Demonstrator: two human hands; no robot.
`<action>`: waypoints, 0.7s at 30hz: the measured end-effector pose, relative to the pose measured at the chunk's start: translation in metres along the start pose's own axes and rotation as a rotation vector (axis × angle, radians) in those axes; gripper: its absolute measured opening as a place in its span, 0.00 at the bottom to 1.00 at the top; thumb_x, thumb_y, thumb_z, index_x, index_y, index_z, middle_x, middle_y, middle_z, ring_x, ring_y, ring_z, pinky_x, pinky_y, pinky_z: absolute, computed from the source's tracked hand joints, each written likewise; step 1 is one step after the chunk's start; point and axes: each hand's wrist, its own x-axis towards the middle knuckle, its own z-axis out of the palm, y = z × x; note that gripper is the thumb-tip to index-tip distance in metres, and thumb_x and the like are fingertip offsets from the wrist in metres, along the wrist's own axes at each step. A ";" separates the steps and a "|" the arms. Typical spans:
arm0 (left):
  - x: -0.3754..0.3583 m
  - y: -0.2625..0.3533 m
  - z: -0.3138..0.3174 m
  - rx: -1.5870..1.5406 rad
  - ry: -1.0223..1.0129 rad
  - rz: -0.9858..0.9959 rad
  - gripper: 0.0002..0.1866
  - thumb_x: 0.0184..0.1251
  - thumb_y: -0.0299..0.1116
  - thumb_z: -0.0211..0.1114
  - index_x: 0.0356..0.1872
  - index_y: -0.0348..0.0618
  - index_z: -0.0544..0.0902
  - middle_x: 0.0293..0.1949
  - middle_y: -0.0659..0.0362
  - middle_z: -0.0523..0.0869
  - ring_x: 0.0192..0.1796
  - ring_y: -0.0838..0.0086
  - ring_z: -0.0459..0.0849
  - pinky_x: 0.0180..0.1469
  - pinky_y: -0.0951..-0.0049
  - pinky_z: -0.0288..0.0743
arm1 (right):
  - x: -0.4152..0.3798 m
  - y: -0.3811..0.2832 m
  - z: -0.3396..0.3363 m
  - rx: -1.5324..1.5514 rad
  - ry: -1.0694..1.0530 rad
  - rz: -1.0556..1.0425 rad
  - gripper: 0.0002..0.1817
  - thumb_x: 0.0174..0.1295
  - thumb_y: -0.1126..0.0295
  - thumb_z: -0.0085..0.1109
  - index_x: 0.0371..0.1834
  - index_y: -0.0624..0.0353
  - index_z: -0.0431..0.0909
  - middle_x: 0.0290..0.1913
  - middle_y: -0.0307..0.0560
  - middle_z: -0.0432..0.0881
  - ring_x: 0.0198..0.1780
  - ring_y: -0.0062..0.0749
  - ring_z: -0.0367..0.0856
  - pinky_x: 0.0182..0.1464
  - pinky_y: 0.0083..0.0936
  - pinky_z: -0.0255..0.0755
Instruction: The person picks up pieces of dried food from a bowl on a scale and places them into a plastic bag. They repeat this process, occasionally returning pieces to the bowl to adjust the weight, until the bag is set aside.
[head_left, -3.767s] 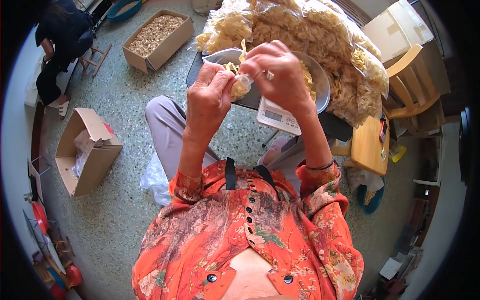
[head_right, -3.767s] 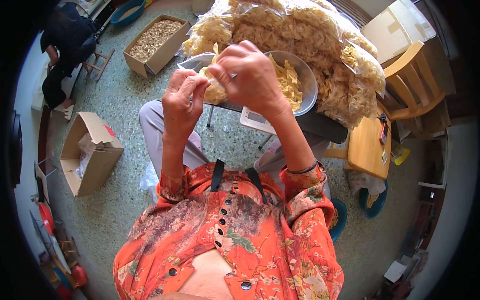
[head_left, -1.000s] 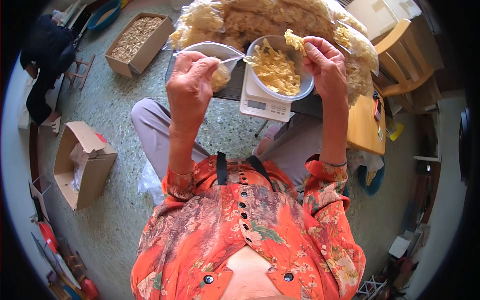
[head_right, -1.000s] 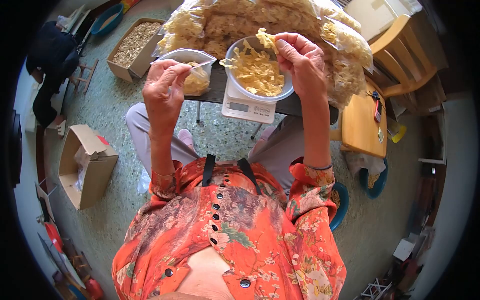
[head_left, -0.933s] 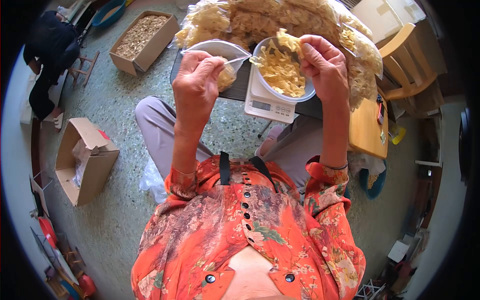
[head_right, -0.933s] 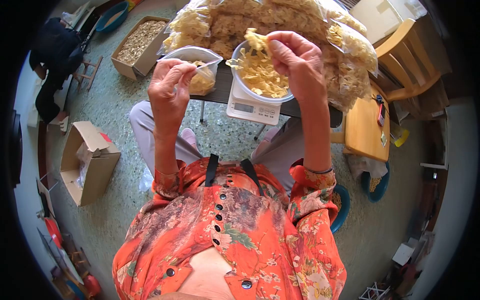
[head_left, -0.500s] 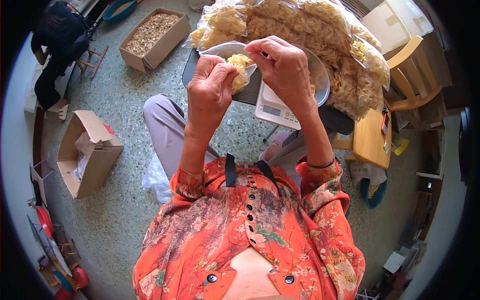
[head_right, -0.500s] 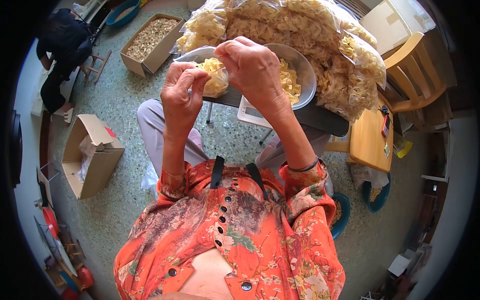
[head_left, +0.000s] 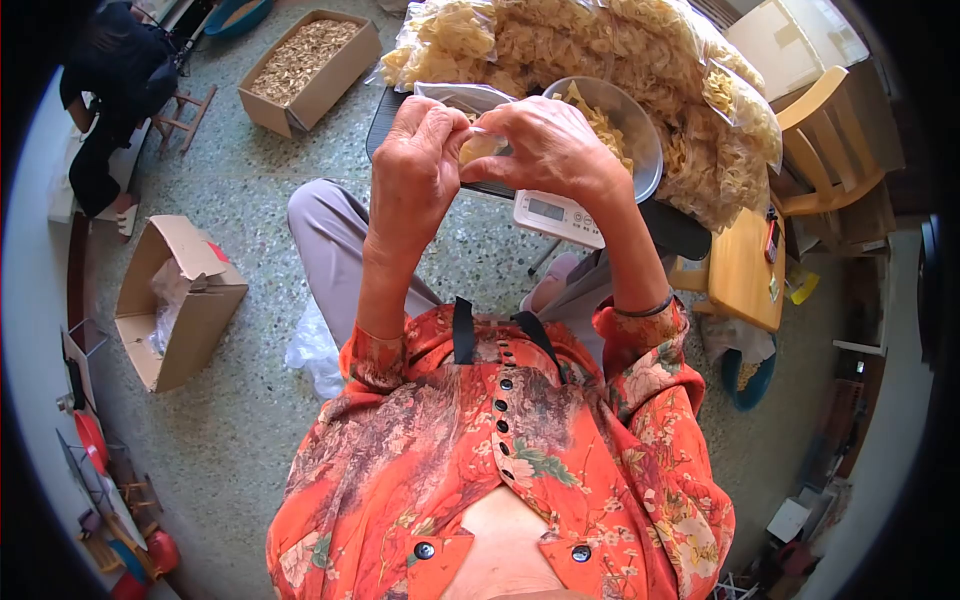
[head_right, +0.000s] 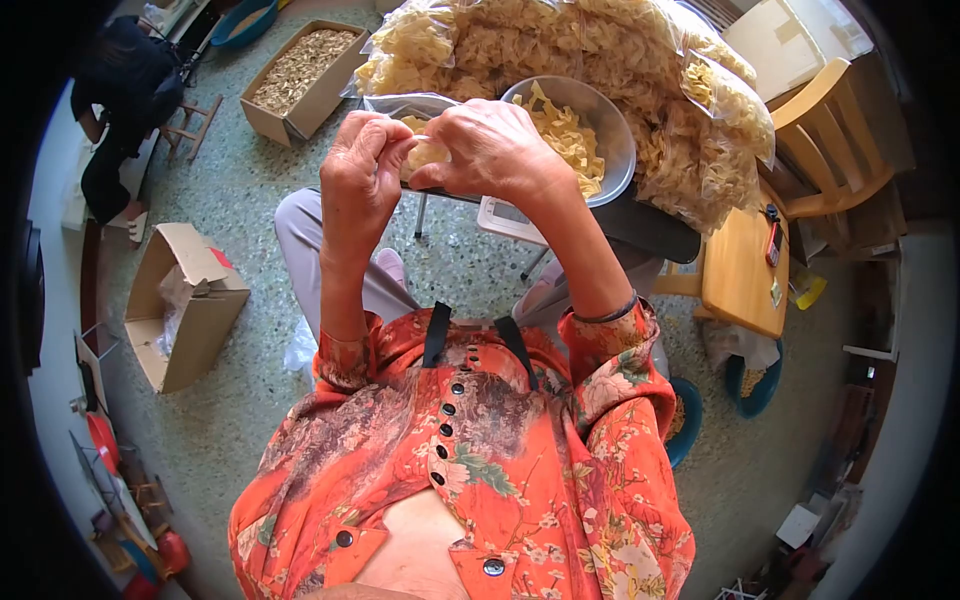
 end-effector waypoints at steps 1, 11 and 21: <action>0.001 0.001 -0.001 -0.001 -0.024 -0.021 0.06 0.66 0.21 0.72 0.41 0.39 0.85 0.39 0.51 0.84 0.39 0.51 0.87 0.42 0.56 0.81 | 0.000 0.001 -0.002 -0.021 -0.044 0.013 0.21 0.57 0.49 0.75 0.45 0.53 0.91 0.41 0.56 0.91 0.47 0.53 0.90 0.49 0.44 0.83; -0.001 0.000 0.003 -0.005 -0.008 -0.043 0.05 0.67 0.23 0.72 0.41 0.41 0.85 0.37 0.52 0.85 0.40 0.53 0.87 0.42 0.57 0.81 | -0.059 0.046 -0.039 0.666 0.578 0.275 0.09 0.65 0.75 0.74 0.47 0.58 0.92 0.39 0.35 0.93 0.33 0.13 0.84 0.32 0.16 0.76; -0.001 -0.002 0.010 -0.038 0.023 -0.103 0.06 0.68 0.22 0.73 0.43 0.39 0.85 0.38 0.49 0.89 0.40 0.53 0.90 0.43 0.59 0.83 | -0.108 0.087 -0.024 0.147 0.387 0.379 0.07 0.64 0.72 0.70 0.43 0.60 0.90 0.36 0.48 0.91 0.34 0.34 0.87 0.42 0.31 0.81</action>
